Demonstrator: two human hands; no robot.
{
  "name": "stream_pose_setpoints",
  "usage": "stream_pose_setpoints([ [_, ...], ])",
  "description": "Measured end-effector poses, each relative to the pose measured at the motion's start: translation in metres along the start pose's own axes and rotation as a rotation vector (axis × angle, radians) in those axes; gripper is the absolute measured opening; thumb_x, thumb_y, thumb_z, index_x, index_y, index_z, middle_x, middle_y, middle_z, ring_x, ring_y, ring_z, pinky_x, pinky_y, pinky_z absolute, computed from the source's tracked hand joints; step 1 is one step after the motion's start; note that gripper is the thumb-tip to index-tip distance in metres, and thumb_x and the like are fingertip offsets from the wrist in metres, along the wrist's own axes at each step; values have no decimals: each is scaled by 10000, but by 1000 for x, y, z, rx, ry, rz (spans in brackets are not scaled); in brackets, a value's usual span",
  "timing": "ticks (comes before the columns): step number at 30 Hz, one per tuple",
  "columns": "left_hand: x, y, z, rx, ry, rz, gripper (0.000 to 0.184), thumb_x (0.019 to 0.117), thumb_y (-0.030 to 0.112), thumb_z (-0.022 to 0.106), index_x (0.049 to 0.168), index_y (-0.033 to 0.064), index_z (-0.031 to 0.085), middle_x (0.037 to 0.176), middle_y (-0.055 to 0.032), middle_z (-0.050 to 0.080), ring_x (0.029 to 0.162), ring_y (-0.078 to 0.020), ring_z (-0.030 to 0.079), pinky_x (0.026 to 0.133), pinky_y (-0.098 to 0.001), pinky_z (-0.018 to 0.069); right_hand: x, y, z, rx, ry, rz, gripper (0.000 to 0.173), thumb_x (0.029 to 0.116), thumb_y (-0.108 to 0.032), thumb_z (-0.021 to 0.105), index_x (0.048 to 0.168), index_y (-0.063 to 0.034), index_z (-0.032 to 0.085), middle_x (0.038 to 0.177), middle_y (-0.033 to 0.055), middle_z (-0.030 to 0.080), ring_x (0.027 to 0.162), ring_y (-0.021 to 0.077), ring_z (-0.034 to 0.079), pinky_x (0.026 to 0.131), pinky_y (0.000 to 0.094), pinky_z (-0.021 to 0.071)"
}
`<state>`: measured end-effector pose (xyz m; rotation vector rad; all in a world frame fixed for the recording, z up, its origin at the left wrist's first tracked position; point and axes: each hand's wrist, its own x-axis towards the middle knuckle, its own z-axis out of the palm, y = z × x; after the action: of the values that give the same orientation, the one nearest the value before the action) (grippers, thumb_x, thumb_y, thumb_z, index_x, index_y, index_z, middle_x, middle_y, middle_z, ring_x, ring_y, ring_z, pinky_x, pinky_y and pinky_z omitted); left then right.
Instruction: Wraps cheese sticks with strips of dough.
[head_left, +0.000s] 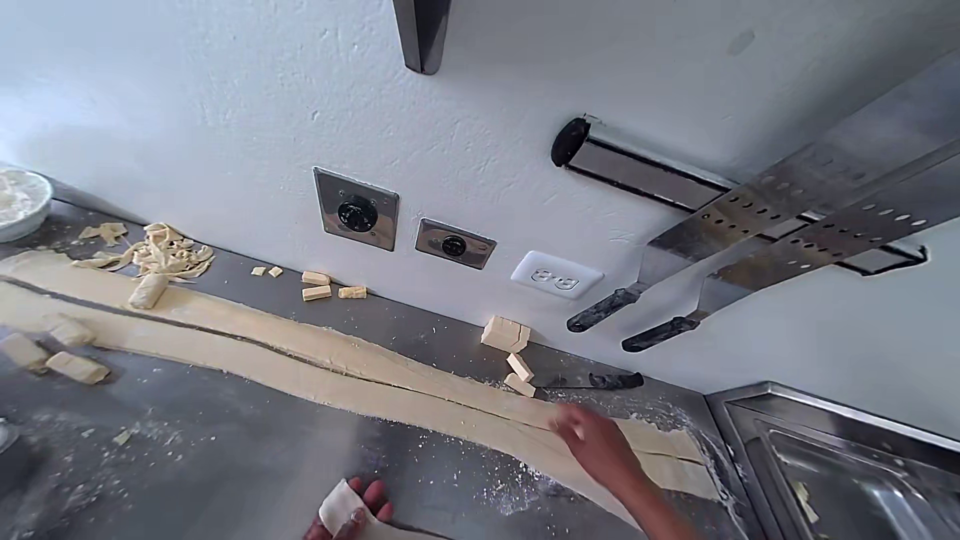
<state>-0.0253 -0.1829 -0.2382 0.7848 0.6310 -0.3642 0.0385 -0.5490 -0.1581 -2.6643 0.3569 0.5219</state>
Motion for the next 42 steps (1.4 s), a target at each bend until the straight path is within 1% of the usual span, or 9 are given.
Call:
stream_pose_setpoints([
  [5,-2,21,13,-14,171,-5,272,1127,164,294,1257,27,490,964,-106,769,845,-230,773,729,-368,644,95,-53,13,103,158,93,416,1016,-240,643,1294,70,637,1274,294,631,1232,432,584,1080,572,421],
  [10,17,36,-4,252,172,200,224,1070,45,434,1145,-79,605,1002,-106,732,869,-138,721,778,-288,602,45,-73,16,395,254,-31,353,973,-84,641,1287,76,618,1130,243,681,1022,338,666,916,513,530],
  [18,11,73,10,699,47,414,96,882,50,742,950,-14,722,815,-45,730,740,-90,700,726,-267,597,-60,-185,123,1349,-345,-36,324,896,59,641,1208,60,556,992,103,697,855,194,731,778,351,643],
  [26,-25,59,-19,785,-178,707,309,1001,140,600,1192,-86,689,1020,-83,765,908,-43,720,847,-231,589,-67,-215,148,1037,-178,-227,114,890,-22,743,983,17,689,838,36,733,692,86,713,635,232,613],
  [29,-38,65,-34,637,-237,576,376,920,-2,667,1267,-139,613,1154,-129,740,1025,-99,723,939,-265,583,-52,-206,153,741,-54,-501,461,806,-321,847,1094,18,725,1036,119,690,913,170,650,809,311,556],
  [31,-43,72,-45,561,-209,492,352,896,-51,655,1239,-129,634,1126,-110,751,1009,-107,727,937,-274,586,-35,-207,150,682,-358,-532,699,819,-412,832,1311,38,623,1198,145,693,1091,221,658,960,391,538],
  [34,-34,80,-64,693,-57,474,324,900,-51,651,1219,-114,654,1109,-130,750,991,-113,727,924,-265,582,-15,-216,156,571,-850,-406,233,970,-190,704,1085,10,667,903,37,706,781,89,667,761,289,557],
  [38,7,82,-99,1399,152,969,275,916,-37,612,1162,-89,722,1212,-244,704,1128,-348,708,989,-465,560,-18,-209,151,424,-926,-287,230,1058,-225,584,1001,-15,656,819,16,723,634,76,661,615,257,546],
  [42,11,68,-115,1575,14,1151,290,959,10,560,1186,-89,712,1251,-242,691,1190,-419,661,1047,-529,510,-44,-187,136,452,-1016,-252,221,1068,-218,559,1017,-20,642,862,41,744,686,119,709,660,292,584],
])
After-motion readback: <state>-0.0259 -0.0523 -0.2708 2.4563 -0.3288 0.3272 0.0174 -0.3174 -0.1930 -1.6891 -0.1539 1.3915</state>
